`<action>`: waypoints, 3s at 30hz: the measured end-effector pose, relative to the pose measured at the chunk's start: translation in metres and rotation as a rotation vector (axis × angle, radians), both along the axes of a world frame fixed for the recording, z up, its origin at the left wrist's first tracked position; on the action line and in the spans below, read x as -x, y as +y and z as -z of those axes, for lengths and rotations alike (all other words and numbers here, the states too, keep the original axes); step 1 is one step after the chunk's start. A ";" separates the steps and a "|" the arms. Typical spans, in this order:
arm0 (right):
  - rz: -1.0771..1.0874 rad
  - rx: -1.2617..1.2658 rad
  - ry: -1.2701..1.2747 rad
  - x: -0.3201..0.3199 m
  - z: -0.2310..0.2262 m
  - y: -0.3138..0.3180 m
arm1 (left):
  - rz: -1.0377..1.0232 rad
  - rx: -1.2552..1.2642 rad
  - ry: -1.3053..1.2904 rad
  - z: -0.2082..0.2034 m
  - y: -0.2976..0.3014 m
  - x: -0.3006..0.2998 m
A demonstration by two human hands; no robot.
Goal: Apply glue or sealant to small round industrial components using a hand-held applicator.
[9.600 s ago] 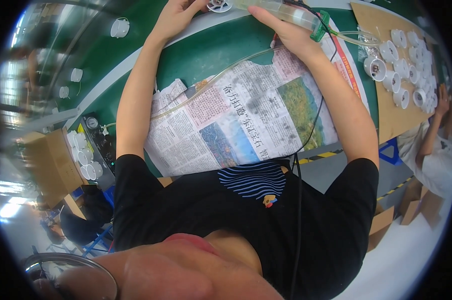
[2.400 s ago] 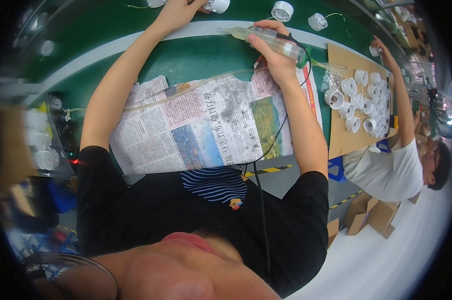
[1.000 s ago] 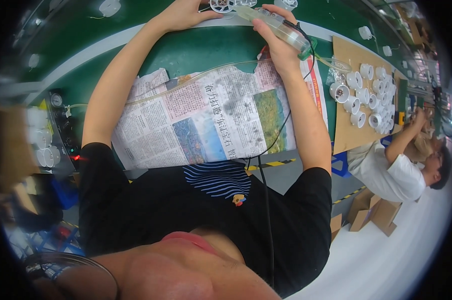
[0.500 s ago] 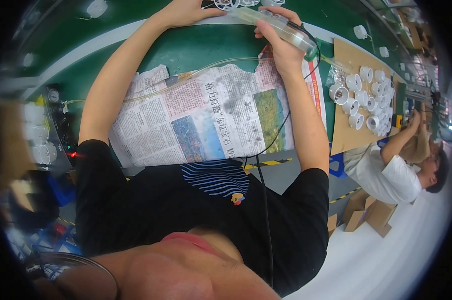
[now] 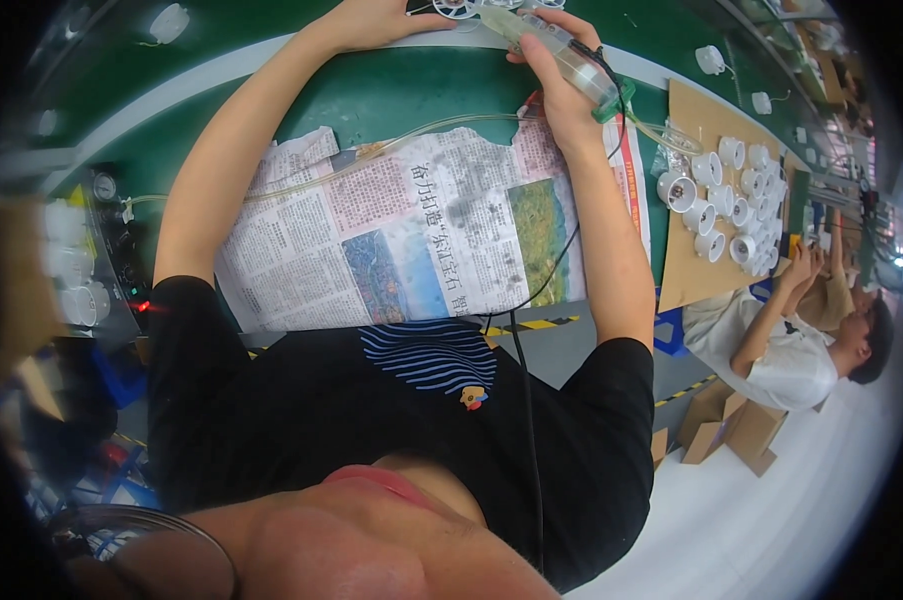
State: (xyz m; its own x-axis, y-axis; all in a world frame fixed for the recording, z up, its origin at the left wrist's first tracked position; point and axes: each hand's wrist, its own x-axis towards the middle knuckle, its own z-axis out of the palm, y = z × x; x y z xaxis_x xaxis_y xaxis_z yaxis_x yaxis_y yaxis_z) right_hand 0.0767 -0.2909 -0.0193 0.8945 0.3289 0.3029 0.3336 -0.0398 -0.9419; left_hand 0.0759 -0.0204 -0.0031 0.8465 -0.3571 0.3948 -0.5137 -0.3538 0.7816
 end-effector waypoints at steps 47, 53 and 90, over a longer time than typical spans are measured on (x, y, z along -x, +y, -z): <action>-0.479 0.313 -0.396 0.127 -0.162 -0.093 | -0.526 -0.593 -0.431 0.005 -0.025 -0.002; -0.454 0.377 -0.455 0.123 -0.163 -0.091 | -0.330 -0.404 -0.456 0.011 -0.023 -0.008; -0.493 0.430 -0.443 0.120 -0.172 -0.083 | -0.334 -0.343 -0.328 0.011 -0.018 -0.007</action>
